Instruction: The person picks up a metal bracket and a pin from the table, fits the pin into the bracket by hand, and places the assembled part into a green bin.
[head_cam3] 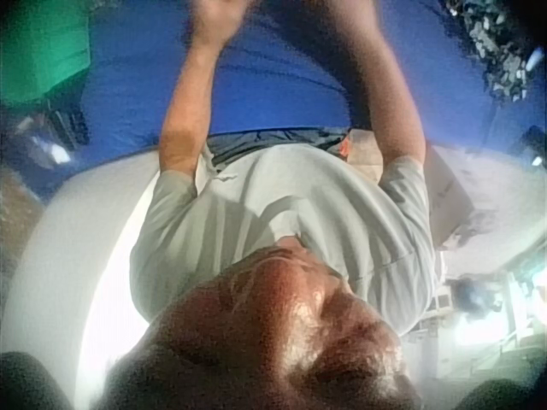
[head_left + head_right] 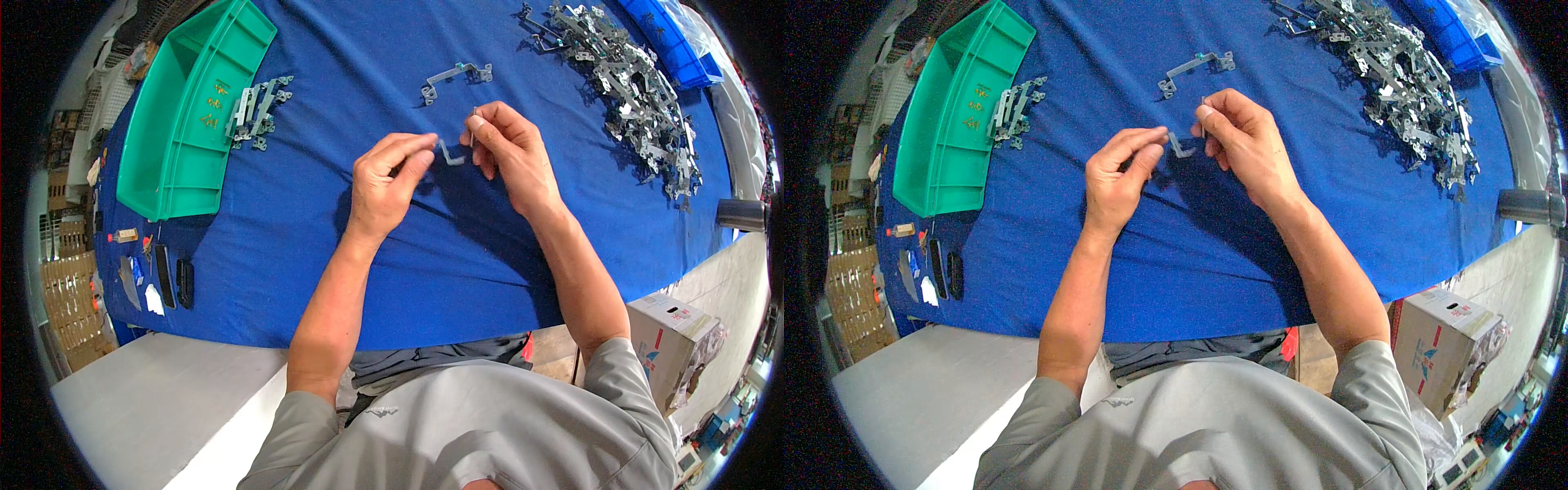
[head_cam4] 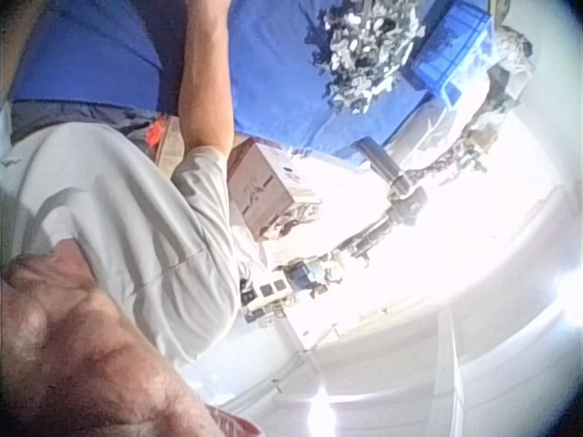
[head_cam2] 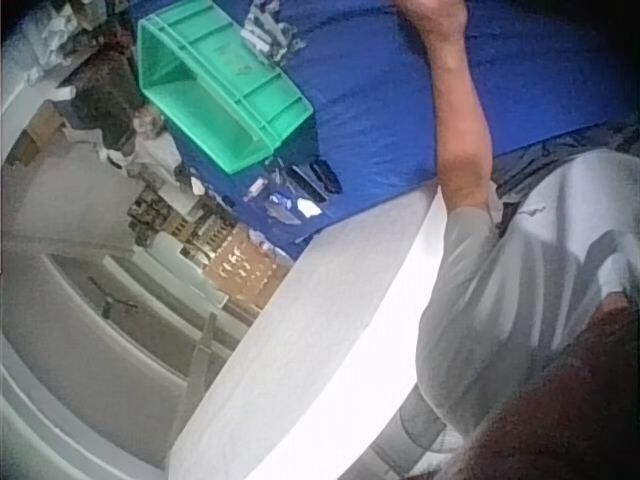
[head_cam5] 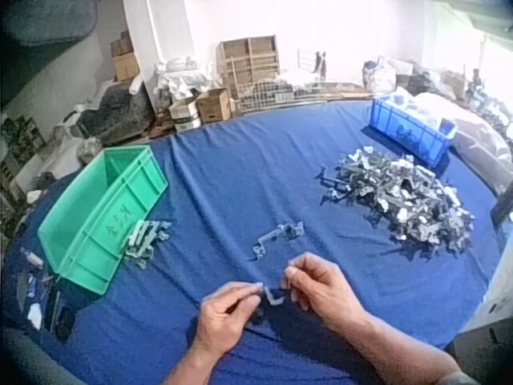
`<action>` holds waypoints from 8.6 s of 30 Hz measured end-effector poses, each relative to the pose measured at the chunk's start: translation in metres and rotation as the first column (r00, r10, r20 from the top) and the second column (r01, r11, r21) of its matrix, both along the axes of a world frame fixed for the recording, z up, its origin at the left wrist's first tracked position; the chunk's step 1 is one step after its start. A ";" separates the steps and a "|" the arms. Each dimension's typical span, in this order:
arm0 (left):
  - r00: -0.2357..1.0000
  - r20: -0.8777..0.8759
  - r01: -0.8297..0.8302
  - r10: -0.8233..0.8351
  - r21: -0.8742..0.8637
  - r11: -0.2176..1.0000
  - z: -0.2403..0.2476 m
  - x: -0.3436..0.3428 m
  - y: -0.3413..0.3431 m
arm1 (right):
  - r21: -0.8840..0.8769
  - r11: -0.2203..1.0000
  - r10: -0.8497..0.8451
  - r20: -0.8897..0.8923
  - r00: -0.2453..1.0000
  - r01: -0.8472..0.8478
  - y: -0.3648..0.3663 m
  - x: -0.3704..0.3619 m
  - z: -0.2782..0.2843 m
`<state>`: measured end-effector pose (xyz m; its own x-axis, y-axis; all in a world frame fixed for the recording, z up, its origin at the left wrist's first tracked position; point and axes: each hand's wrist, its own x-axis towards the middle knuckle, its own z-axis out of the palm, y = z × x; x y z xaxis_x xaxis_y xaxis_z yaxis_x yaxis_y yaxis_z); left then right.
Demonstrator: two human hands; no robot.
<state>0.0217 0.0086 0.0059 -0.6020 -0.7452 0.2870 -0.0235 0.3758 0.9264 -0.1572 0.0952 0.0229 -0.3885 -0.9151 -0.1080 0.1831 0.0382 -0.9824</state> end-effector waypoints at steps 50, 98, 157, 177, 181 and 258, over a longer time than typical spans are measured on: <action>0.999 -0.015 0.044 -0.046 -0.151 0.988 -0.001 -0.001 -0.002 | 0.023 0.999 0.032 0.018 0.999 -0.032 -0.001 0.000 -0.004; 0.991 0.001 -0.128 0.130 -0.157 0.979 -0.005 -0.006 0.002 | -0.031 1.000 -0.008 -0.125 0.992 0.004 0.000 0.001 -0.007; 0.981 0.001 -0.190 0.192 -0.108 0.976 -0.006 -0.007 0.003 | 0.037 0.999 0.020 -0.385 0.923 -0.007 0.002 0.012 -0.008; 0.977 -0.008 -0.207 0.214 0.213 0.955 -0.003 -0.006 0.005 | 0.059 0.988 0.157 -0.321 0.934 -0.145 0.003 0.013 -0.002; 0.978 0.000 -0.202 0.206 0.209 0.957 0.000 -0.005 0.006 | 0.072 0.989 0.148 -0.334 0.931 -0.131 0.003 0.014 0.002; 0.966 0.173 -0.107 0.194 -0.415 0.903 0.007 0.003 -0.002 | -0.005 0.988 -0.153 -0.192 0.970 0.154 0.000 0.006 -0.004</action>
